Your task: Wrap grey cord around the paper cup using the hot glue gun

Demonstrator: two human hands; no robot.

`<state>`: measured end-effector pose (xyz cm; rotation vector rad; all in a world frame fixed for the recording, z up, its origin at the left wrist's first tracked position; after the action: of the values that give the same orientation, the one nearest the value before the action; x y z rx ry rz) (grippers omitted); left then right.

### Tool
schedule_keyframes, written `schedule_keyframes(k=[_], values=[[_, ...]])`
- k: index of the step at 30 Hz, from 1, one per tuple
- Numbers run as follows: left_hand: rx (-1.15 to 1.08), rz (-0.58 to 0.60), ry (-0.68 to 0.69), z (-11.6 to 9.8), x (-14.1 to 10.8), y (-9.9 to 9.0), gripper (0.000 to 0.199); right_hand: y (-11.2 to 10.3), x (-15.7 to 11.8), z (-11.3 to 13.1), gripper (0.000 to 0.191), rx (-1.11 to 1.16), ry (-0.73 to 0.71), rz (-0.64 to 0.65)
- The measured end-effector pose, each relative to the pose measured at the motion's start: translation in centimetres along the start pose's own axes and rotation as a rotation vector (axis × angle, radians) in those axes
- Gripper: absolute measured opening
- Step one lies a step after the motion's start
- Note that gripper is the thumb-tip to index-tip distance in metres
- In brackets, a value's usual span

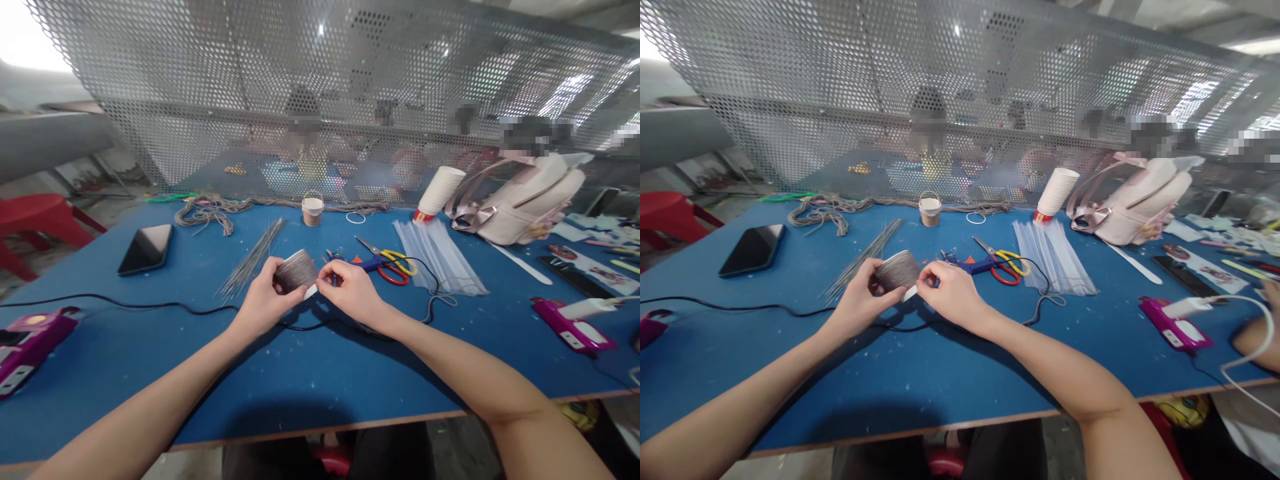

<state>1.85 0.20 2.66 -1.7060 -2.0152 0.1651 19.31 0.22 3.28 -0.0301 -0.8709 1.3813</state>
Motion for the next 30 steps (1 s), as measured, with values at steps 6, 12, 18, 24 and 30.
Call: schedule_keyframes(k=[6, 12, 18, 24, 30], values=[[-0.006, 0.001, -0.027, -0.17, 0.02, -0.05, 0.035, 0.08, 0.07, -0.26, 0.007, 0.031, 0.030, 0.016], [-0.001, -0.005, -0.025, 0.01, 0.03, -0.03, 0.034, 0.11, 0.12, -0.34, 0.007, 0.052, 0.062, 0.029], [0.002, -0.001, -0.025, 0.08, 0.13, -0.12, 0.033, 0.20, 0.16, -0.65, 0.006, 0.075, 0.121, 0.050], [-0.005, -0.003, -0.037, 0.07, 0.26, -0.23, 0.031, 0.10, 0.46, -0.52, 0.007, 0.077, 0.175, 0.068], [-0.067, 0.017, -0.062, -0.02, 0.37, -0.26, 0.029, 0.03, 0.59, -0.82, 0.005, 0.064, 0.163, 0.089]])
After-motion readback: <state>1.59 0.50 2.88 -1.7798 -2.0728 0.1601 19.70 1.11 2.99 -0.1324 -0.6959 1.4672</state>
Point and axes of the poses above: each hand's wrist, its own x-axis towards the middle knuckle, its own y-axis out of the palm, z = x × y, the point moved 2 cm from there along x, towards the middle knuckle, and after that the axes turned 11 degrees about -z, right-handed, at the moved point
